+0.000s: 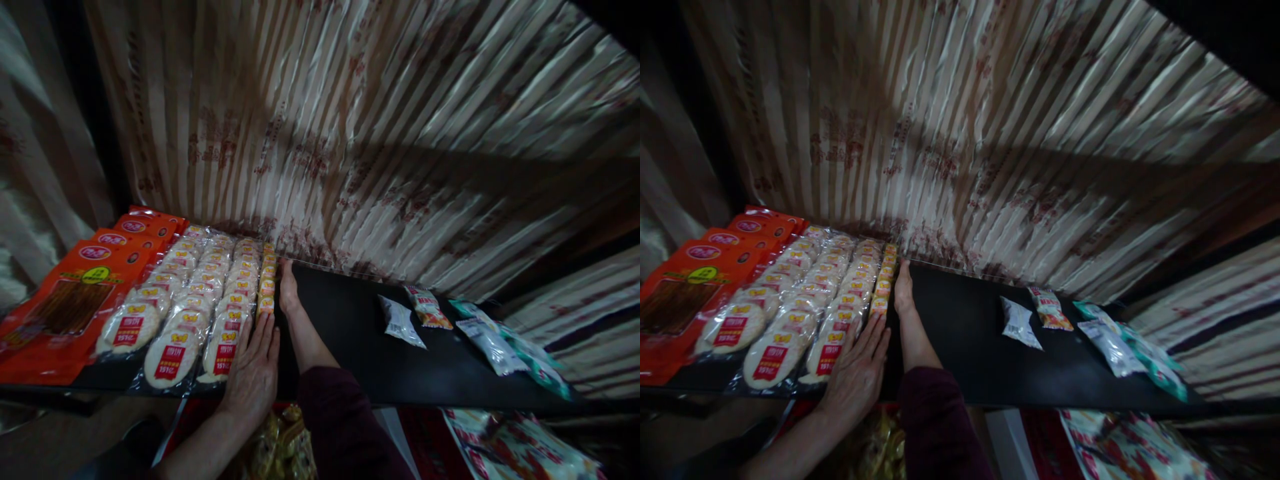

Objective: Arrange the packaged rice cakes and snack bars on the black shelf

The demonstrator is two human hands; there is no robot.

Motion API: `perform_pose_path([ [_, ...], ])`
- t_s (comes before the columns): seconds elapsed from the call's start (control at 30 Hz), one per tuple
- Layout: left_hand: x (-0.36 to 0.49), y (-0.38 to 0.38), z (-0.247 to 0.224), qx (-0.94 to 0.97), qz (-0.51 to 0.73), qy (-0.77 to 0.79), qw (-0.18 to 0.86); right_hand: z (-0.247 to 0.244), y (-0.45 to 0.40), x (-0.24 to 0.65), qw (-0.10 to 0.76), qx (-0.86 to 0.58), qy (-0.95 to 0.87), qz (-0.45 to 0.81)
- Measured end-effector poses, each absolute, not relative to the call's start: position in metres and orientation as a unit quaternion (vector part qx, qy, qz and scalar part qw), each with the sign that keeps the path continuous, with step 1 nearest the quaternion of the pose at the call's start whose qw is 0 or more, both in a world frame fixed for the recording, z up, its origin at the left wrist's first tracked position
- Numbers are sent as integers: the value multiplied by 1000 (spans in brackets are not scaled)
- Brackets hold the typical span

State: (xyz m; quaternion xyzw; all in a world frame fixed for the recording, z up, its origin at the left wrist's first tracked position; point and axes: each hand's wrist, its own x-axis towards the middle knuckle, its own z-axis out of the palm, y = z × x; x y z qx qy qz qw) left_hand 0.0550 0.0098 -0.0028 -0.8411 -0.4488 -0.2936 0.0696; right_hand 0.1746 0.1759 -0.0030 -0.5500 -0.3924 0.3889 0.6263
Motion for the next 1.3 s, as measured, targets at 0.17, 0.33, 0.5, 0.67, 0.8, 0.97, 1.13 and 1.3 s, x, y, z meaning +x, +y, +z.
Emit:
perform_pose_path([
  [0.17, 54, 12, -4, -839, -305, -447, 58, 5, 185, 174, 617, -551, -363, 429],
  [0.33, 53, 14, -5, -842, -297, -447, 51, 11, 186, 166, 609, -524, -388, 452],
  [0.5, 52, 13, -1, -848, -287, -445, 39, 9, 173, 170, 645, -552, -344, 402],
  [0.67, 53, 6, 4, -851, -279, -444, 27, 10, 139, 172, 645, -549, -343, 406],
  [0.8, 53, 3, 7, -853, -268, -447, 19, 11, 121, 163, 631, -545, -359, 420],
  [0.97, 52, 4, 7, -852, -269, -449, 17, 10, 122, 149, 608, -531, -382, 450],
  [1.13, 49, 4, 7, -853, -285, -437, 11, 6, 113, 158, 628, -549, -366, 413],
  [1.3, 50, -17, 7, -867, -286, -408, 10, 9, 61, 172, 661, -531, -351, 396],
])
